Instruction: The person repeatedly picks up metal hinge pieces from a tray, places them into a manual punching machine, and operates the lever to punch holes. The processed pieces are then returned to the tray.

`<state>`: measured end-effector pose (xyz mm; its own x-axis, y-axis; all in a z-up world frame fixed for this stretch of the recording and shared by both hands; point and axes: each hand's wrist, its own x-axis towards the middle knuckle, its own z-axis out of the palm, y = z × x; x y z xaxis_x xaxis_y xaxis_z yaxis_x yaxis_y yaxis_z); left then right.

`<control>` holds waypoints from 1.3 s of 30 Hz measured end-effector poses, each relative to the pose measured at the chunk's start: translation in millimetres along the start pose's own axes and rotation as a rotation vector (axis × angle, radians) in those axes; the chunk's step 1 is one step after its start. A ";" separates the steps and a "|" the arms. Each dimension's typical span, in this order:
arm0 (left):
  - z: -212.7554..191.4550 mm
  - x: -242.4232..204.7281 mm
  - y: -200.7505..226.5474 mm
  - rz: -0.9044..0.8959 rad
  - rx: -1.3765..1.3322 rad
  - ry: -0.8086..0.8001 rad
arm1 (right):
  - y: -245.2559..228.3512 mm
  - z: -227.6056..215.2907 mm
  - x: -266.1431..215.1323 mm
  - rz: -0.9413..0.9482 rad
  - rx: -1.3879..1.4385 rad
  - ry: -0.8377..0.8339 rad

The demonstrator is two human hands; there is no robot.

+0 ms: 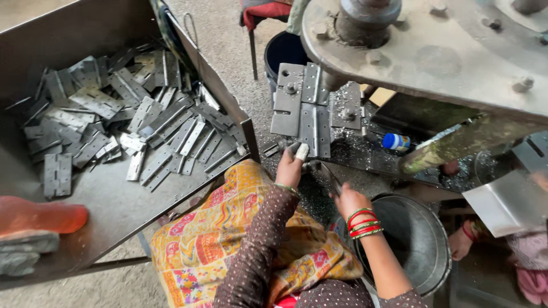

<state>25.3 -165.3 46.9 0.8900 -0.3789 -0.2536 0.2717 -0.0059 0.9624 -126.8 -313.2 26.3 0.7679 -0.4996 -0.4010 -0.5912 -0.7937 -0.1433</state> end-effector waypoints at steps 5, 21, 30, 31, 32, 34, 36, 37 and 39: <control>2.6 -55.2 38.2 0.380 0.914 0.275 | 4.8 -5.2 4.8 -0.055 0.012 -0.056; 26.0 22.6 45.2 0.683 1.338 0.103 | 31.4 58.4 13.8 -0.107 0.106 0.100; 8.7 22.0 50.9 0.765 1.393 0.082 | 37.7 170.6 43.4 -0.076 0.192 0.313; 8.1 21.9 50.3 0.752 1.394 0.056 | 39.5 161.5 39.9 -0.079 0.239 0.280; 11.0 25.3 51.3 0.742 1.390 0.035 | 41.2 145.7 38.1 -0.083 0.281 0.250; 16.9 36.4 51.3 0.720 1.505 0.052 | 47.7 104.4 32.4 -0.065 0.187 0.078; 23.3 45.9 43.1 0.645 1.546 0.025 | 48.9 75.4 26.5 -0.061 0.123 -0.005; 26.6 49.9 37.2 0.586 1.529 -0.006 | 48.8 71.0 19.1 -0.069 0.107 0.003; 33.5 67.5 37.4 0.572 1.527 0.001 | 43.8 68.6 19.9 -0.066 0.130 0.018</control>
<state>83.3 -222.1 69.1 0.7418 -0.6533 0.1512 -0.6699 -0.7323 0.1226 -154.3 -334.1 -50.1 0.8100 -0.4547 -0.3703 -0.5651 -0.7740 -0.2856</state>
